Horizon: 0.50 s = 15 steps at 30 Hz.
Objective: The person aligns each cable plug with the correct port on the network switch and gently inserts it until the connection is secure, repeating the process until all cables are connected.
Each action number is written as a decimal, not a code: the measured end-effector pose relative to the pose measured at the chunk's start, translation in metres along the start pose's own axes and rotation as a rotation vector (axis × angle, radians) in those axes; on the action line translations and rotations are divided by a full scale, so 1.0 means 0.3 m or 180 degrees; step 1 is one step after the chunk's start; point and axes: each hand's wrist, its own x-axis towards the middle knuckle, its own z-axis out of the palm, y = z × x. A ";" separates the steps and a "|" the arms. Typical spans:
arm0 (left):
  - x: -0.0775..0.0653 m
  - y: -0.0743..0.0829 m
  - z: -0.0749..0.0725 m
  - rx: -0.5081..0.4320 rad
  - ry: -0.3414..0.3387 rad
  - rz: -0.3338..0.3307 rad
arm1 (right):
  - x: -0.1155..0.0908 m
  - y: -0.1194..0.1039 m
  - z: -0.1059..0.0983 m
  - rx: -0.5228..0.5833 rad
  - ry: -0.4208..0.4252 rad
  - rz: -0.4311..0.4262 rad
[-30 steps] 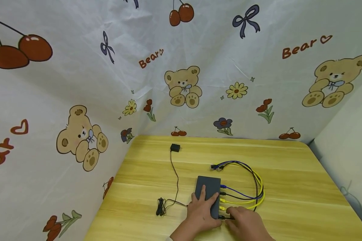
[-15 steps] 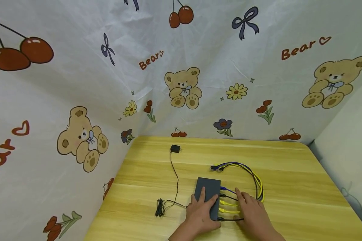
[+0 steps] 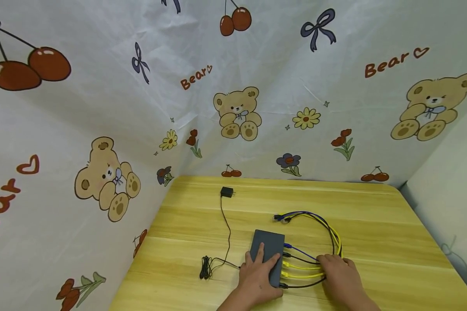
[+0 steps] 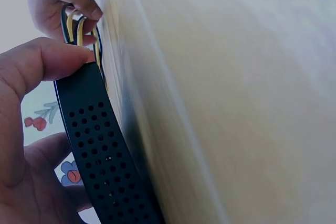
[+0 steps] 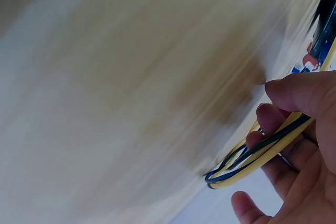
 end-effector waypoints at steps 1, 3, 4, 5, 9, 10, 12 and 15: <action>-0.001 0.000 -0.001 0.0006 0.0004 0.0004 | 0.001 0.006 0.000 0.0017 0.0049 -0.0018; -0.002 -0.001 -0.003 0.0012 -0.0001 0.0007 | 0.003 0.019 -0.001 0.0046 0.0115 -0.0077; -0.003 -0.002 -0.004 0.0016 -0.0008 0.0002 | 0.005 0.027 0.000 0.0062 0.0117 -0.0092; -0.003 -0.002 -0.007 0.0017 -0.0008 0.0001 | 0.008 0.036 0.000 0.0077 0.0117 -0.0102; -0.005 -0.008 -0.013 0.0031 0.0003 -0.0038 | 0.011 0.081 -0.007 0.0096 0.0047 -0.0042; -0.005 -0.010 -0.014 0.0041 0.0011 -0.0051 | 0.010 0.093 -0.009 0.0088 0.0025 -0.0011; -0.006 -0.015 -0.015 0.0067 0.0023 -0.0070 | 0.004 0.115 -0.013 0.0063 -0.0041 0.0048; -0.005 -0.020 -0.014 0.0125 0.0025 -0.0074 | -0.004 0.141 -0.015 0.0025 -0.0172 0.0105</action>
